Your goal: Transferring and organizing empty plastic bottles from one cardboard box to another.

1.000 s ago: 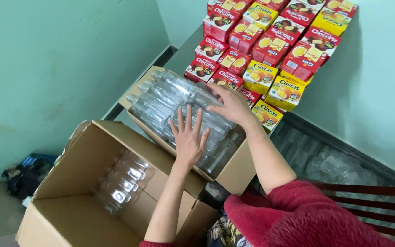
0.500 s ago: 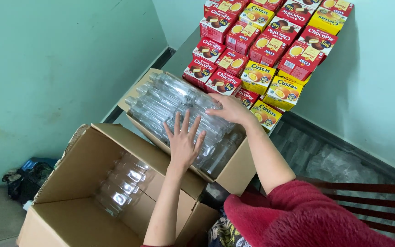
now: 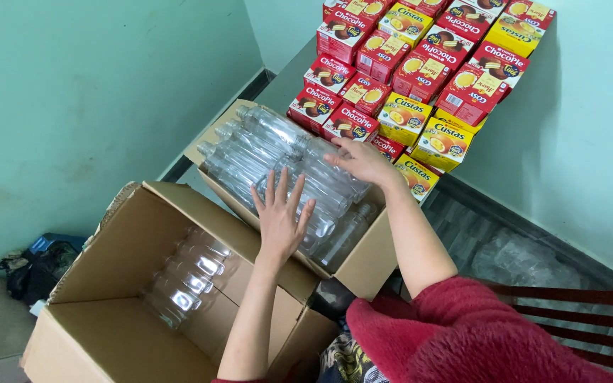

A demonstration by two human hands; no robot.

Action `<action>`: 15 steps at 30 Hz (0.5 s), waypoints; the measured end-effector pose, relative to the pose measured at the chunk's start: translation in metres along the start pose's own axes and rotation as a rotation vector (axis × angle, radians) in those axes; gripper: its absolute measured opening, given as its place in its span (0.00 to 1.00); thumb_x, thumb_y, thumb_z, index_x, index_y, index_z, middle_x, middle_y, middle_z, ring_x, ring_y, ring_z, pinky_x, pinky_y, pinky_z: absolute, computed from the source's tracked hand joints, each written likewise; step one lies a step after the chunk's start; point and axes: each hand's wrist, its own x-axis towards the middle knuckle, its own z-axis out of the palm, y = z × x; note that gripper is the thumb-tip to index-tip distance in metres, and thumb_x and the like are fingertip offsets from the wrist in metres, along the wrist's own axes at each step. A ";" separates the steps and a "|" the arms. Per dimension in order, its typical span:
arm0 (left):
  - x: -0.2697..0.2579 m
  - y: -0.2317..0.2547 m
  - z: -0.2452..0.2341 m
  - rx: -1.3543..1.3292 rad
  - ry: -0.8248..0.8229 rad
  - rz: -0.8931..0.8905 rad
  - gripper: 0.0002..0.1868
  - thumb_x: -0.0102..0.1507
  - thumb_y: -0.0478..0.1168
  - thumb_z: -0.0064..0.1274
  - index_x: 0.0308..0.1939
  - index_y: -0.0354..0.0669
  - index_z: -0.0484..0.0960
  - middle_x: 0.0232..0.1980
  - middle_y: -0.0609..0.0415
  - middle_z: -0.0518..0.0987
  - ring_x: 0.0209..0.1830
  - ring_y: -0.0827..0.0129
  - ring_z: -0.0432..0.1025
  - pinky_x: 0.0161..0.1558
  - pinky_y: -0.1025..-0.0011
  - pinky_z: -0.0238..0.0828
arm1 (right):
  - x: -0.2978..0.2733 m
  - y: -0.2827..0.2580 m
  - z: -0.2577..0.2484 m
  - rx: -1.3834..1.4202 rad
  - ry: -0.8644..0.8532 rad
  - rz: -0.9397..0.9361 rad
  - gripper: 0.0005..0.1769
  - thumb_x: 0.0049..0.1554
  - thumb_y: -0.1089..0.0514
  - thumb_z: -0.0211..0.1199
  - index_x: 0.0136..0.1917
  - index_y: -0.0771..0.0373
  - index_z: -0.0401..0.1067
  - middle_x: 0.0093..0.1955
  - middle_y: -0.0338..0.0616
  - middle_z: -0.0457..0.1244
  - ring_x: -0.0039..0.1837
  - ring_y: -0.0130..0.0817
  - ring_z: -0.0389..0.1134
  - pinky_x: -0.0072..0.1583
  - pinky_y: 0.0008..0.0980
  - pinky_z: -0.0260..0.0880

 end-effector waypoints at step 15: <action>-0.012 0.000 -0.006 -0.027 -0.045 0.082 0.37 0.78 0.70 0.28 0.87 0.64 0.65 0.91 0.47 0.57 0.93 0.43 0.40 0.82 0.24 0.27 | -0.010 -0.021 -0.009 -0.191 -0.101 -0.016 0.53 0.60 0.21 0.66 0.82 0.60 0.69 0.72 0.66 0.70 0.73 0.61 0.72 0.73 0.55 0.70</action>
